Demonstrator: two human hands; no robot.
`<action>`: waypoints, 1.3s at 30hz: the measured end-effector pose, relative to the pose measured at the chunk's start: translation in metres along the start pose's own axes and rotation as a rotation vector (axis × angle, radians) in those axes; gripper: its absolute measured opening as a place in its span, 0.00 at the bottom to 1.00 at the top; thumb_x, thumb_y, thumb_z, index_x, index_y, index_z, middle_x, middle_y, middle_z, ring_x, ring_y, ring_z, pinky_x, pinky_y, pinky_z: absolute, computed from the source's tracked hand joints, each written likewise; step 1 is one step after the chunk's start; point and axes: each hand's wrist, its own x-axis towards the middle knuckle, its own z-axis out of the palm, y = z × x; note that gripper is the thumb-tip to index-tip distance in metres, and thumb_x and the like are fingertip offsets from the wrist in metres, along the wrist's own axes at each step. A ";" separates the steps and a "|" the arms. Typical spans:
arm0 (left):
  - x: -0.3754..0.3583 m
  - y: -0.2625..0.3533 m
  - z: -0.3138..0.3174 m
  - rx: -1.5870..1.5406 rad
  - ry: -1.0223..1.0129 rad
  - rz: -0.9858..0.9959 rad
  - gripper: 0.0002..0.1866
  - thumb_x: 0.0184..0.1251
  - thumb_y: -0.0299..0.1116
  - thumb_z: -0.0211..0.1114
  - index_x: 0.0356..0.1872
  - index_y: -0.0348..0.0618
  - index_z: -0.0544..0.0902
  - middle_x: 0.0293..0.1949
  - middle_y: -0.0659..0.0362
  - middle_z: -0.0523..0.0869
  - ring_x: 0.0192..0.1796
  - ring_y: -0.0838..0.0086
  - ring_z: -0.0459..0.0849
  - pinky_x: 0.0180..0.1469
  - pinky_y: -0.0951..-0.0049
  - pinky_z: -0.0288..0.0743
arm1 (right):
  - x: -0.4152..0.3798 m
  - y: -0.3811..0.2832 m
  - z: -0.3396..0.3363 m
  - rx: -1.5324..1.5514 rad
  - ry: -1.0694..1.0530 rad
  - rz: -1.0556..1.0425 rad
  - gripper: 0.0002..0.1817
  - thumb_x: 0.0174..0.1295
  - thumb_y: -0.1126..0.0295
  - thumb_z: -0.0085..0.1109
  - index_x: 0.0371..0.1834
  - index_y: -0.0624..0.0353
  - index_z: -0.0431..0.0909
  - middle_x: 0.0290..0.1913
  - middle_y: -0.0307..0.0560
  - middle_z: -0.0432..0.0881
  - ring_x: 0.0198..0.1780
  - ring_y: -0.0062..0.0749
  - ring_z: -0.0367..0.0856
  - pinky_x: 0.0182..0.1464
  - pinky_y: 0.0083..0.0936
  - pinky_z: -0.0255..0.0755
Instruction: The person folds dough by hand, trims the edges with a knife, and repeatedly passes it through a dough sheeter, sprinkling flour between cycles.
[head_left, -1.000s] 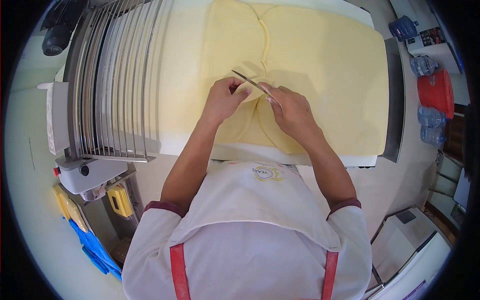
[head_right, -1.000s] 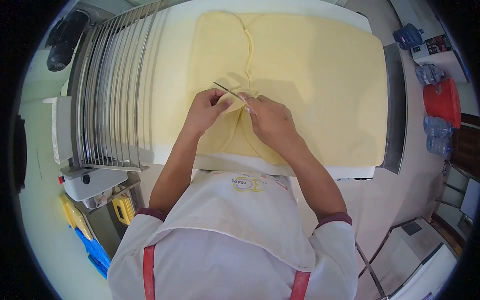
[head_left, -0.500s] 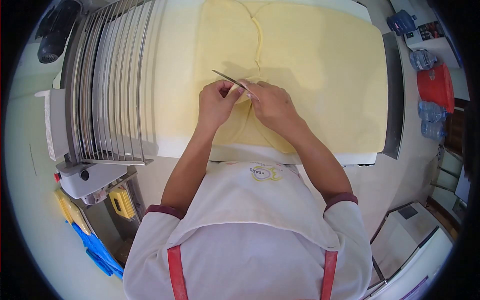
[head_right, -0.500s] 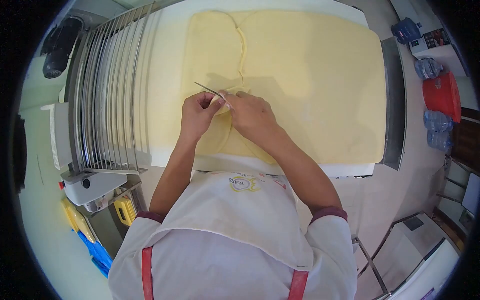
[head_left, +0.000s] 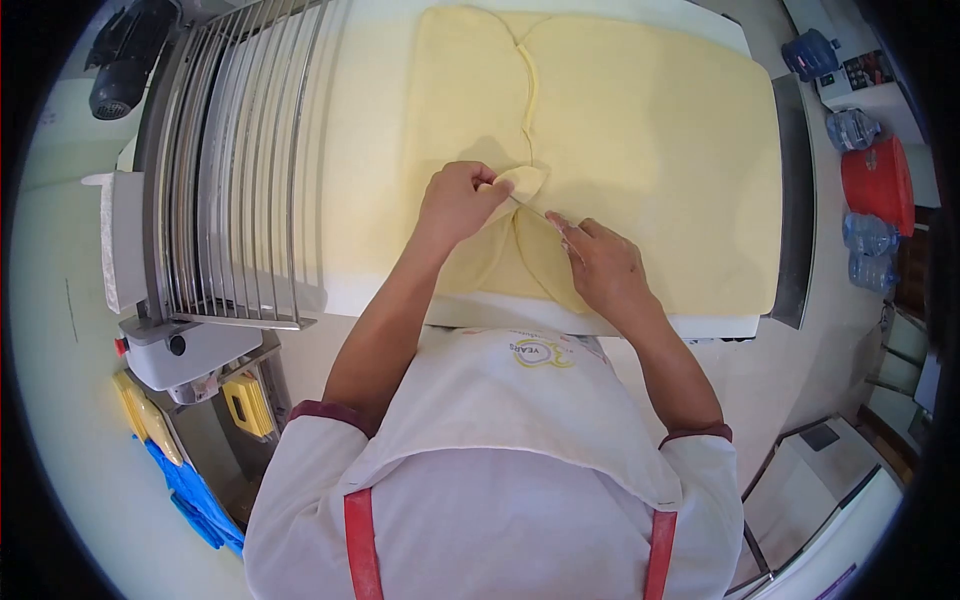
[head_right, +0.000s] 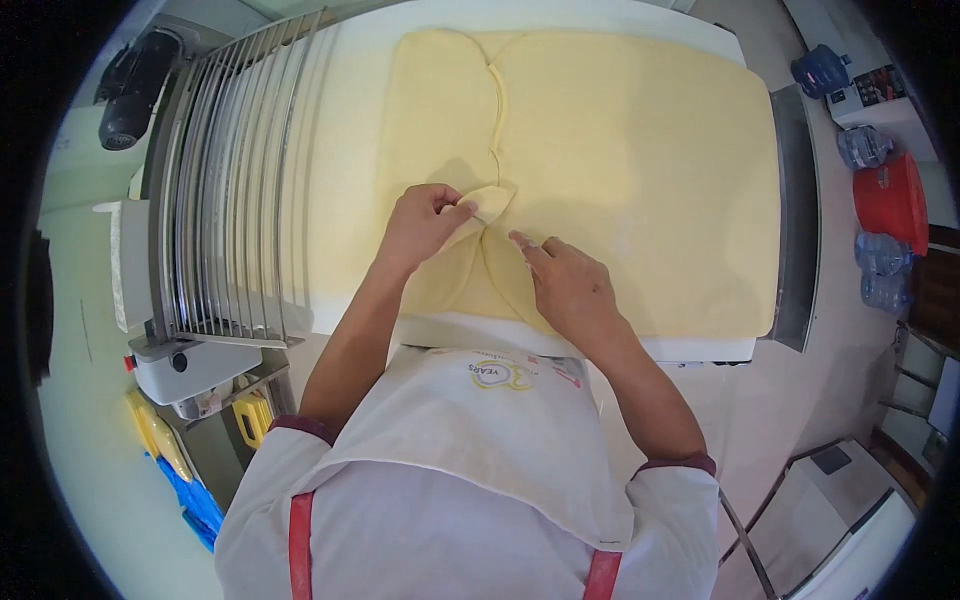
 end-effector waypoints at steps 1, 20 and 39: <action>0.000 0.003 0.001 0.079 0.016 0.026 0.15 0.63 0.41 0.69 0.37 0.36 0.85 0.19 0.65 0.77 0.23 0.83 0.71 0.24 0.78 0.63 | 0.001 0.000 0.003 0.002 0.002 0.002 0.21 0.66 0.71 0.53 0.63 0.47 0.77 0.33 0.46 0.79 0.32 0.40 0.82 0.33 0.34 0.77; -0.045 -0.030 -0.018 -0.653 0.150 0.040 0.29 0.66 0.25 0.63 0.68 0.38 0.66 0.33 0.61 0.80 0.34 0.82 0.78 0.35 0.80 0.74 | -0.001 0.030 -0.033 -0.280 0.521 -0.020 0.23 0.59 0.75 0.60 0.60 0.56 0.75 0.46 0.52 0.81 0.51 0.44 0.81 0.52 0.35 0.76; -0.085 -0.022 0.018 -0.692 -0.246 -0.093 0.22 0.64 0.22 0.63 0.59 0.34 0.73 0.38 0.62 0.79 0.40 0.81 0.78 0.44 0.78 0.76 | -0.047 -0.046 0.041 0.746 0.134 0.195 0.21 0.59 0.82 0.59 0.57 0.64 0.73 0.45 0.51 0.82 0.41 0.34 0.82 0.45 0.27 0.76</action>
